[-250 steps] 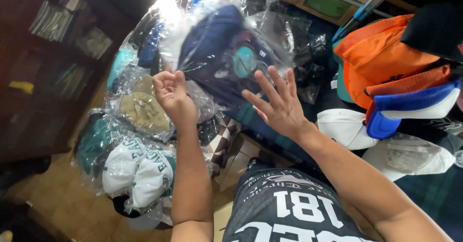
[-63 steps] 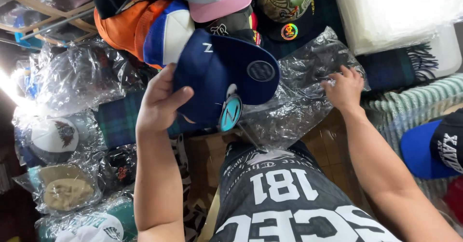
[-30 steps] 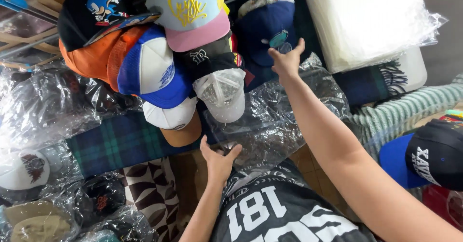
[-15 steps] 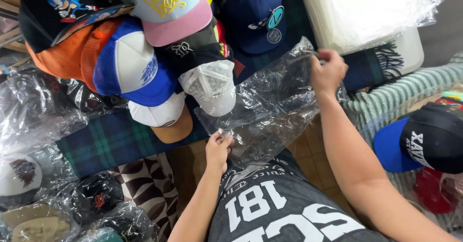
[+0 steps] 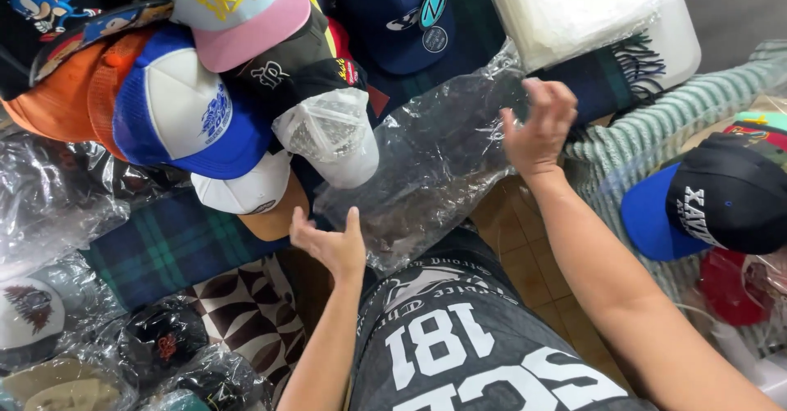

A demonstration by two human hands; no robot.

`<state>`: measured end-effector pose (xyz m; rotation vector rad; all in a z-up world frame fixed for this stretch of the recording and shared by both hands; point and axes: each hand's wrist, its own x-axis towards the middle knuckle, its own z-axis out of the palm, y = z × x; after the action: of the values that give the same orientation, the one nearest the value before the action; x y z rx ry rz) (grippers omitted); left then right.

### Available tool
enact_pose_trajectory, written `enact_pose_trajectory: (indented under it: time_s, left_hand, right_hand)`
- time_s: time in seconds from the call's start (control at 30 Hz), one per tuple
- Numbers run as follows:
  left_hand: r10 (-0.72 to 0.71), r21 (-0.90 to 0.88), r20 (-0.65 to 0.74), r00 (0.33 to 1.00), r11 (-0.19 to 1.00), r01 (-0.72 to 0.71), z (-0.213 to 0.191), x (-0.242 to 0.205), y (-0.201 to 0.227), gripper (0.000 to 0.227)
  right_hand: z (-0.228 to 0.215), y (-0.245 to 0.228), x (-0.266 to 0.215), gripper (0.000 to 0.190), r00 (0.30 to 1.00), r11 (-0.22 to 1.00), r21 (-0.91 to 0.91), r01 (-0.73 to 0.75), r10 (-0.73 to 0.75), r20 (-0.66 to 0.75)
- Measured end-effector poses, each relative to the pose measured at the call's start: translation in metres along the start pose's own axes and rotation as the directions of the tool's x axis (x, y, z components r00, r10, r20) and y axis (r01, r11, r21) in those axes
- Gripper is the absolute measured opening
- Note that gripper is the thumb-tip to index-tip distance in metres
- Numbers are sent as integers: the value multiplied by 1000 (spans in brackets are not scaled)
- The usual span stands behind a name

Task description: Unbagging, inspecting, and re-packaging various baseball caps in a storage area.

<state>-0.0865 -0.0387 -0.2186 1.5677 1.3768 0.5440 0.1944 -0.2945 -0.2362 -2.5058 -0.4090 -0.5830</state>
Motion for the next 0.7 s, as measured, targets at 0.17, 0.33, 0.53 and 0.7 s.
enact_pose_trajectory:
  time_s: [0.17,0.33,0.53,0.7]
  left_hand:
    - [862,284,493,115,-34,-958,31,-29,34,82]
    - [175,333,931,319,-55,-941,77,-13,92,138]
    - [-210,421,881,424,-60,-905,95,6,106,154]
    - [-211,448,876,433,24,-894,106,-4,117,130]
  right_hand:
    - [-1,-64,21,106,800,891,91,444,-440,408]
    - [53,-53,25,119,501,914,-80,397,-142,854]
    - [33,-45,19,109,713,957,65,282,-255,653]
    - [6,-10,-91,111,914,909,109,-403,405,0]
